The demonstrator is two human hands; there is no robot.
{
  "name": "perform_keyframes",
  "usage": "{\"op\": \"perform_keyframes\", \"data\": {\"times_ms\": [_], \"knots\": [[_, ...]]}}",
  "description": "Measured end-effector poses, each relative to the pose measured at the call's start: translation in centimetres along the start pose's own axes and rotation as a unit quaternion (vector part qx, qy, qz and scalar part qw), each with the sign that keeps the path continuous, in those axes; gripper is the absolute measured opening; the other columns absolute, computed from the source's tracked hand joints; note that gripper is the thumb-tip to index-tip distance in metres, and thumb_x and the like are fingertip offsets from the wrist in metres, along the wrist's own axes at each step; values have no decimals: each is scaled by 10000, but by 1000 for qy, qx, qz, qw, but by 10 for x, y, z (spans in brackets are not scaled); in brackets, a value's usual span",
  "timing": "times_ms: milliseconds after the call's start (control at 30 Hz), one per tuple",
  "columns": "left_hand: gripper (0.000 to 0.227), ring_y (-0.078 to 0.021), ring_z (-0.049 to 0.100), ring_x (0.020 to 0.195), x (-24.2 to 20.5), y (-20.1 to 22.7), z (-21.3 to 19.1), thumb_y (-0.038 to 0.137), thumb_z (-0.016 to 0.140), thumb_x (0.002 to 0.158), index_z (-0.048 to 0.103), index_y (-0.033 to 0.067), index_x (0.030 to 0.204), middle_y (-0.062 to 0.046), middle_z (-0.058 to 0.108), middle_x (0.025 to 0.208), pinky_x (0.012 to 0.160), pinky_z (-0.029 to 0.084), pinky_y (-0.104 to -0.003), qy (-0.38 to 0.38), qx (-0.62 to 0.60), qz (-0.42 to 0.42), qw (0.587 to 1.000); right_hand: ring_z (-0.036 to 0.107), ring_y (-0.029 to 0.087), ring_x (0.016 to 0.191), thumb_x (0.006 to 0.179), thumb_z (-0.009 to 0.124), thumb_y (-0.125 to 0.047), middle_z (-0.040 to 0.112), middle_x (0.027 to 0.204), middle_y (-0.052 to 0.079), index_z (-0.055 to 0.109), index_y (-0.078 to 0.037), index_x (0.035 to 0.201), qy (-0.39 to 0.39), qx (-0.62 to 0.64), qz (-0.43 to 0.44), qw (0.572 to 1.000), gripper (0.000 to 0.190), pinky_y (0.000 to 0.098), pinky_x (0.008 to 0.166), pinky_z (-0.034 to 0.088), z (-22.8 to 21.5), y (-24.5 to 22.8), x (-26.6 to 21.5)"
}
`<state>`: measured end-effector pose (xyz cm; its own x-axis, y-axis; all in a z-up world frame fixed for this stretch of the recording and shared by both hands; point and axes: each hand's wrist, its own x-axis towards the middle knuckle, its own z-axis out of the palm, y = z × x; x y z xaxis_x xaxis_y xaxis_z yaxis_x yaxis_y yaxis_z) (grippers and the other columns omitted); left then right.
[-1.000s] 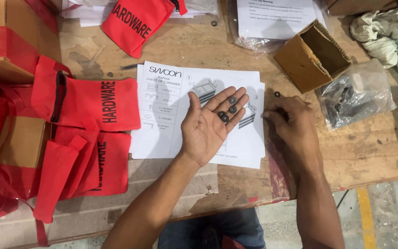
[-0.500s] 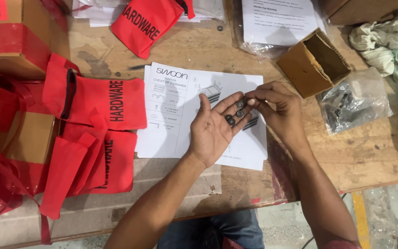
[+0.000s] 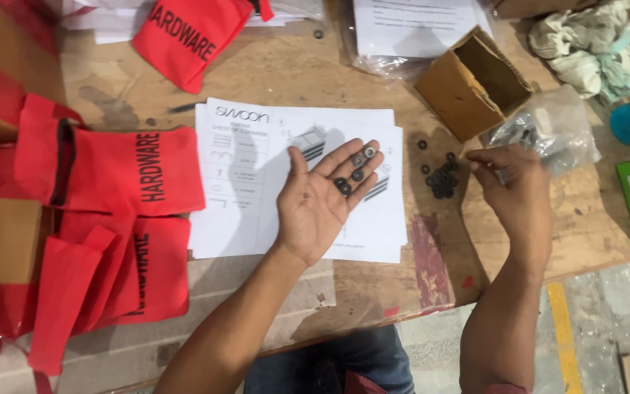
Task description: Sorting hardware components like washers and spacers into small red bags for furniture assembly.
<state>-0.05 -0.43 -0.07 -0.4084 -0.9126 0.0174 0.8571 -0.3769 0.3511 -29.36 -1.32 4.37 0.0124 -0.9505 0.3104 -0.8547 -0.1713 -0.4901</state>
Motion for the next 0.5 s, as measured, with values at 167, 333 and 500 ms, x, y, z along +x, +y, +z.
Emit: {"op": "perform_keyframes", "data": {"times_ms": [167, 333, 500], "knots": [[947, -338, 378, 1542, -1, 2, 2, 709, 267, 1013, 391, -75, 1528, -267, 420, 1607, 1275, 313, -429, 6, 12, 5, 1000, 629, 242, 938, 917, 799, -46, 732, 993, 99, 807, -92, 1087, -24, -31, 3, 999, 176, 376, 747, 517, 10, -7, -4], [941, -343, 370, 1550, -1, 2, 2, 702, 252, 1025, 393, -82, 1526, -269, 407, 1615, 1286, 304, -438, 5, -4, 10, 1000, 582, 310, 970, 832, 843, -167, 715, 931, 99, 826, -82, 1027, -63, -121, -54, 989, 213, 497, 915, 383, 25, -40, 0], [945, -339, 373, 1546, -1, 1, -2, 709, 259, 1020, 389, -76, 1531, -268, 414, 1610, 1287, 307, -437, 1, 2, 15, 1000, 544, 324, 1056, 885, 785, -155, 698, 1048, 109, 808, -53, 1009, -75, -137, -46, 987, 162, 474, 951, 361, 31, -43, 4]]}}
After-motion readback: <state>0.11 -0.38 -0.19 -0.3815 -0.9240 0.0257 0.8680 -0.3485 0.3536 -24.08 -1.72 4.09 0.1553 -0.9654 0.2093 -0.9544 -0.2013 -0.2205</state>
